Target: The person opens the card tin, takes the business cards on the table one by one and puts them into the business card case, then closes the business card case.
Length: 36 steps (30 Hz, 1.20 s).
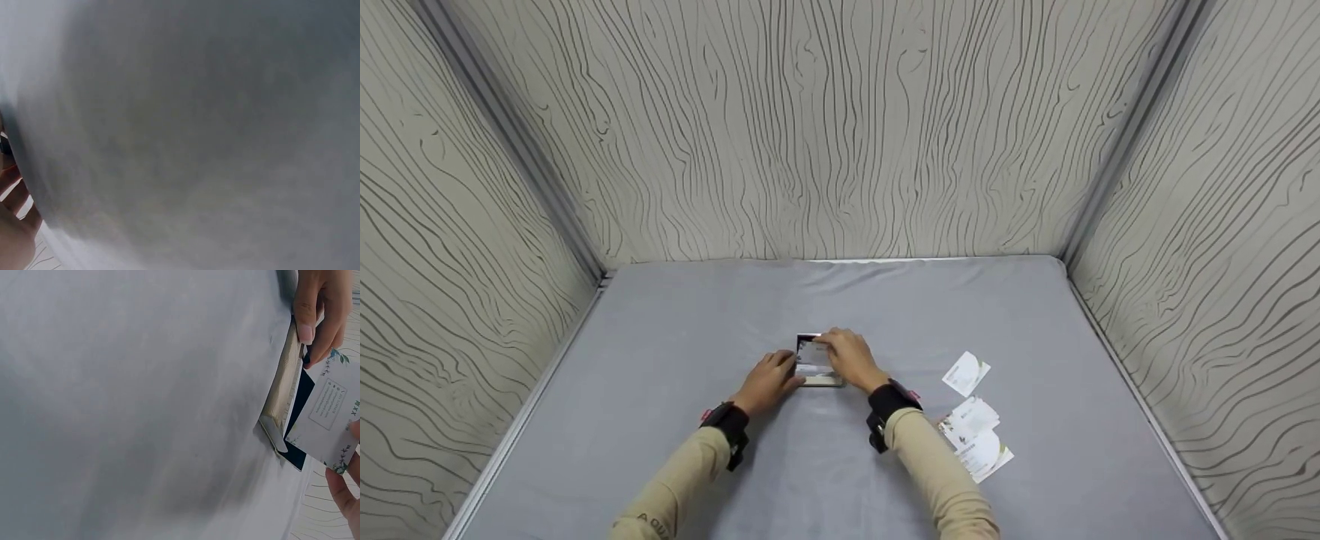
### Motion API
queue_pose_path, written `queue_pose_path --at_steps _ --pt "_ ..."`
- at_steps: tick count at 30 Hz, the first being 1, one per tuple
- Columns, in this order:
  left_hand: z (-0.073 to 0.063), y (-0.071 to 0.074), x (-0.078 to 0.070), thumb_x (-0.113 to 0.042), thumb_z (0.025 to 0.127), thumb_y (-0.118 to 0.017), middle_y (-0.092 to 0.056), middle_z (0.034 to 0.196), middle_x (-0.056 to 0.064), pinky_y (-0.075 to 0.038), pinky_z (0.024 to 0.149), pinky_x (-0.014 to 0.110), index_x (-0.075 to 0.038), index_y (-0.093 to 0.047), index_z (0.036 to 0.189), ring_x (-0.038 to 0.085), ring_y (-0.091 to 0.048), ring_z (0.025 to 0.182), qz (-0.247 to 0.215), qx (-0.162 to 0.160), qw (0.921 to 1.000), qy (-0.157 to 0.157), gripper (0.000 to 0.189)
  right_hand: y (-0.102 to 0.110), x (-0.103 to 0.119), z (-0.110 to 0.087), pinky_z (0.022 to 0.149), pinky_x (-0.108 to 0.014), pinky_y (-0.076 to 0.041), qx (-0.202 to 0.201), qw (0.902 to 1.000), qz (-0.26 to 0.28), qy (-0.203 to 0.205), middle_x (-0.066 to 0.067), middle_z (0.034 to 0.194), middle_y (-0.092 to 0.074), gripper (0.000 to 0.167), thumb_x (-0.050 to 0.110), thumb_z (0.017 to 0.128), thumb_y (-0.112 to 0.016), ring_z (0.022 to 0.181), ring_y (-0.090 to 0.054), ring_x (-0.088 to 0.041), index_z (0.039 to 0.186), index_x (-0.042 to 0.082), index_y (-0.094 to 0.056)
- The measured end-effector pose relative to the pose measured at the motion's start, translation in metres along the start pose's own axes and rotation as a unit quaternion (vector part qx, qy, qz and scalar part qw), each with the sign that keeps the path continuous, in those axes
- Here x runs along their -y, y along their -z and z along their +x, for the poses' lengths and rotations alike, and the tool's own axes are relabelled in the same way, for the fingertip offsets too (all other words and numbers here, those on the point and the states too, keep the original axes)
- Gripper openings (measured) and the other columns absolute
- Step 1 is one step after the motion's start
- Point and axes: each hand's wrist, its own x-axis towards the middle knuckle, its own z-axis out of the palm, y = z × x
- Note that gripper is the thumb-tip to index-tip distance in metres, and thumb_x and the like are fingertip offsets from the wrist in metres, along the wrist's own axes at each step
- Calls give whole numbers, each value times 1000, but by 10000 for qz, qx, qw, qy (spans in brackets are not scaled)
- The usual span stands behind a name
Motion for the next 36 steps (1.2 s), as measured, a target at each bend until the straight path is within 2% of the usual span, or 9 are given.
queue_pose_path --at_steps 4,12,24,30,36 --pt "0 2 -1 -32 95 -66 -61 114 18 -49 90 42 7 -66 116 34 -60 102 39 -124 9999 -97 44 -4 0 1 83 -49 -51 15 10000 77 36 -14 96 -70 35 -16 82 -56 91 -65 -33 110 -2 -72" --pt "3 1 1 -36 98 -62 -60 119 16 -47 94 42 5 -64 122 32 -58 107 -84 207 9996 164 48 -6 0 1 90 -50 -50 81 9994 216 -246 -16 105 -71 31 -16 84 -56 100 -66 -35 109 -2 -69" --pt "3 -1 1 -36 98 -61 -59 123 17 -46 96 43 5 -63 125 33 -57 111 -146 427 9983 357 49 -12 -2 -1 94 -50 -48 249 9987 212 -383 -16 109 -70 27 -12 87 -58 104 -64 -36 109 -3 -70" --pt "2 1 0 -36 97 -62 -60 122 16 -46 96 42 5 -63 124 32 -57 110 -48 390 9988 289 49 -15 -4 -5 95 -52 -46 124 9995 133 -270 -17 113 -67 34 -14 84 -59 107 -61 -38 113 -1 -69" --pt "1 0 0 -36 98 -62 -60 121 16 -47 95 42 4 -64 123 32 -59 109 8 178 9998 115 48 -17 -4 -7 88 -51 -49 -22 9994 -221 -265 -16 108 -67 35 -16 83 -56 101 -63 -37 112 0 -69"
